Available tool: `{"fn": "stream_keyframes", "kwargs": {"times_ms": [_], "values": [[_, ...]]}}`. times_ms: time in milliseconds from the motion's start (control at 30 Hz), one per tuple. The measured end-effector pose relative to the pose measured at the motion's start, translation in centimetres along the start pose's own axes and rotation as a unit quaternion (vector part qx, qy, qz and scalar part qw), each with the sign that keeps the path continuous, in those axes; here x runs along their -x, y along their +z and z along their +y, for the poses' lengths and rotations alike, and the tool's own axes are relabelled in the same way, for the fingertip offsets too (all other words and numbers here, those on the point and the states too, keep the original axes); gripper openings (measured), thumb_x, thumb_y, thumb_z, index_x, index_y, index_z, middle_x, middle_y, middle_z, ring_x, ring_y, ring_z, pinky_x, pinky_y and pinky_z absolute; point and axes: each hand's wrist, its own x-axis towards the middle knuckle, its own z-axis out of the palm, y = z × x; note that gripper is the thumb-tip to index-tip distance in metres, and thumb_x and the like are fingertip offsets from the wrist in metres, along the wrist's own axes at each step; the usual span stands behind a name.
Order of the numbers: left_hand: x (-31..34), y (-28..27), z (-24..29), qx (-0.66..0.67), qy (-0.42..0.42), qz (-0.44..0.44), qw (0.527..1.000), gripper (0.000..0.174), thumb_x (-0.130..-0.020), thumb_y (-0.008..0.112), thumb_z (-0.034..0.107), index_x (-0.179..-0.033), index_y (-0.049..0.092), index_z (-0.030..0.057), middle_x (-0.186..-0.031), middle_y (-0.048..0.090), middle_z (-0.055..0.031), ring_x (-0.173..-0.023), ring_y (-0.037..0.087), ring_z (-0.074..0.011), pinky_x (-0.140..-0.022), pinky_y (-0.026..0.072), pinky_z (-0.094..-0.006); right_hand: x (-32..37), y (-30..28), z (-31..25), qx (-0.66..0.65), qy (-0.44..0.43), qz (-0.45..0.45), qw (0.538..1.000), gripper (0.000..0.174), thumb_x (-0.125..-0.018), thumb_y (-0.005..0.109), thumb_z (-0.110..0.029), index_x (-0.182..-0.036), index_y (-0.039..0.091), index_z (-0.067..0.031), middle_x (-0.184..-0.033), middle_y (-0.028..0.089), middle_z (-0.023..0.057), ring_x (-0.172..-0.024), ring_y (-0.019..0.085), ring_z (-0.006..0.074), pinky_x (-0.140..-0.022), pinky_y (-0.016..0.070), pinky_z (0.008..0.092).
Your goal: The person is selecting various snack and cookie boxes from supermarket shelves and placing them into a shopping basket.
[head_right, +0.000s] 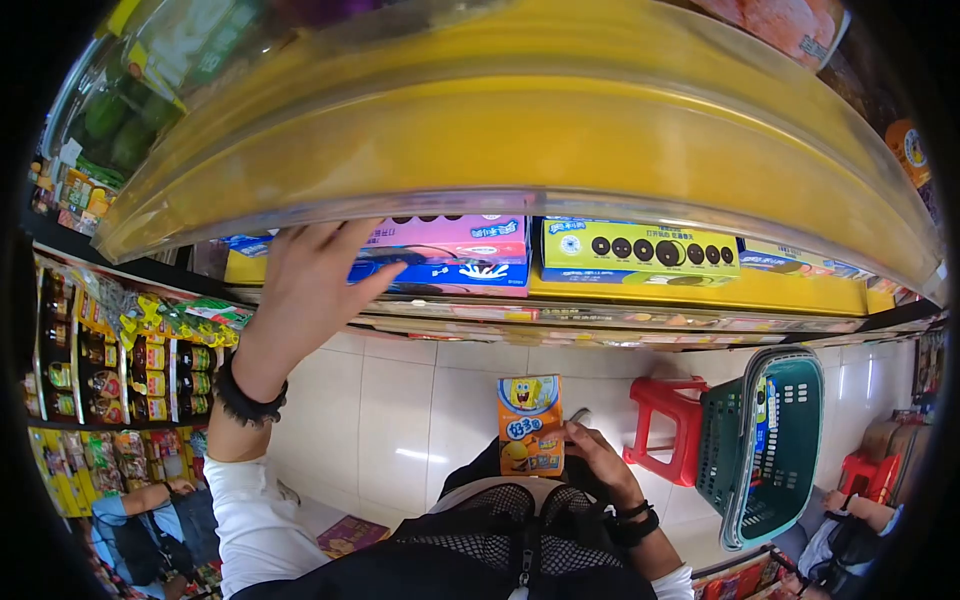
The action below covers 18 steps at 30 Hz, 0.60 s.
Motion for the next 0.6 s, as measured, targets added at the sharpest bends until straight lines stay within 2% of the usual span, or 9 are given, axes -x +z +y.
{"fn": "stream_keyframes", "kwargs": {"times_ms": [133, 300, 600], "values": [[0.9, 0.8, -1.3, 0.006, -0.03, -0.027, 0.999, 0.043, -0.07, 0.073, 0.02, -0.109, 0.061, 0.0081, -0.105, 0.059, -0.0113, -0.094, 0.057, -0.031, -0.08, 0.0465, -0.0398, 0.1, 0.2, -0.7, 0.004, 0.005, 0.008, 1.0, 0.055, -0.096, 0.032, -0.044, -0.106, 0.061, 0.0009, -0.115, 0.058, 0.0134, -0.111, 0.051, 0.0246, -0.098, 0.037, 0.037], [0.5, 1.4, -0.9, 0.01, 0.009, 0.03, 0.999, 0.039, -0.07, 0.073, 0.018, -0.106, 0.062, 0.0075, -0.105, 0.06, -0.0112, -0.093, 0.057, -0.03, -0.079, 0.0468, -0.0389, -0.1, 0.5, -1.2, 0.002, 0.001, -0.004, 1.0, 0.055, -0.096, 0.032, -0.044, -0.106, 0.061, 0.0008, -0.114, 0.059, 0.0132, -0.111, 0.051, 0.024, -0.098, 0.0372, 0.0364], [0.5, 1.6, -0.8, 0.018, 0.004, 0.026, 0.999, 0.041, -0.071, 0.073, 0.018, -0.109, 0.061, 0.0075, -0.106, 0.058, -0.0119, -0.092, 0.057, -0.0316, -0.079, 0.0466, -0.0394, -0.3, 0.3, -0.4, -0.001, 0.006, -0.002, 1.0, 0.055, -0.096, 0.032, -0.044, -0.106, 0.061, 0.0006, -0.113, 0.059, 0.0127, -0.11, 0.052, 0.0235, -0.097, 0.0379, 0.0363]]}}
